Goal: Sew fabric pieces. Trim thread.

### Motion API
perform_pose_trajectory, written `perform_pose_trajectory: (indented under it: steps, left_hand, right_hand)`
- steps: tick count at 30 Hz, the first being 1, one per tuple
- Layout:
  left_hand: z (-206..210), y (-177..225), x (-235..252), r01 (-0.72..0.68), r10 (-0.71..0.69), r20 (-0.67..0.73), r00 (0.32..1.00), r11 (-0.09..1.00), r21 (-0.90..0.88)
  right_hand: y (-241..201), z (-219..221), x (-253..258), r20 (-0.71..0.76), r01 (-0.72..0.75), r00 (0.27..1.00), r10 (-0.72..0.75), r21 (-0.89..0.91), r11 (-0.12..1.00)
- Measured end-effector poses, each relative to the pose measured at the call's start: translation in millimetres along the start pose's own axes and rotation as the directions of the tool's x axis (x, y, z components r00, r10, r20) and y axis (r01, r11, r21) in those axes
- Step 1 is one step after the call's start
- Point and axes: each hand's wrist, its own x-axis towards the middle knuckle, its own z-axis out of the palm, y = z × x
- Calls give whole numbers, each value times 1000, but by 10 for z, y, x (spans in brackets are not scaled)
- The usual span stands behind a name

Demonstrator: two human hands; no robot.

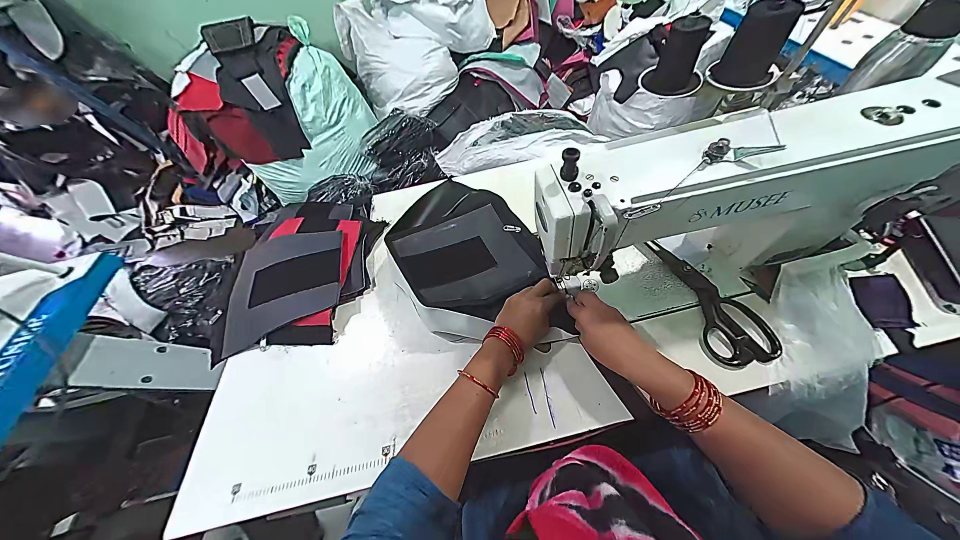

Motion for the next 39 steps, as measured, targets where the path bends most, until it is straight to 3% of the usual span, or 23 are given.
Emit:
perform_pose_trajectory:
  steps: [4, 8, 12, 17, 22, 25, 29, 32, 35, 39]
  left_hand:
    - [69, 22, -131, 11, -20, -137, 990, 998, -67]
    - [149, 43, -338, -40, 21, -248, 969, 997, -71]
    - [159, 55, -424, -67, 60, -181, 982, 997, -34]
    - [95, 137, -389, -14, 16, -38, 999, 999, 49]
    - [75, 123, -399, -29, 29, -23, 999, 999, 17]
    - [84, 109, -399, -54, 54, -59, 997, 999, 0]
    - [126, 110, -403, -50, 52, -76, 996, 998, 29]
    - [118, 154, -411, -32, 35, -44, 998, 998, 58]
    - [74, 179, -399, -3, 2, 10, 1000, 1000, 8]
    - [148, 94, -394, -72, 50, -189, 981, 991, -111]
  right_hand:
    - [102, 112, -121, -174, -8, 984, 44, 202, 979]
    - [175, 224, -231, -238, 18, 967, 90, 416, 909]
    - [196, 249, -254, -241, 35, 967, 81, 442, 896]
    - [145, 231, -290, -229, 46, 973, 30, 319, 947]
    - [101, 222, -301, -182, 61, 983, -13, 260, 964]
    - [173, 199, -290, -177, 90, 984, -32, 331, 939]
    - [349, 283, -260, -273, 170, 962, -20, 538, 825]
    - [289, 330, -275, -291, 176, 956, -40, 459, 871]
    - [154, 249, -289, -180, 91, 983, -35, 315, 945]
    - [3, 238, -284, -96, 12, 995, -3, 93, 996]
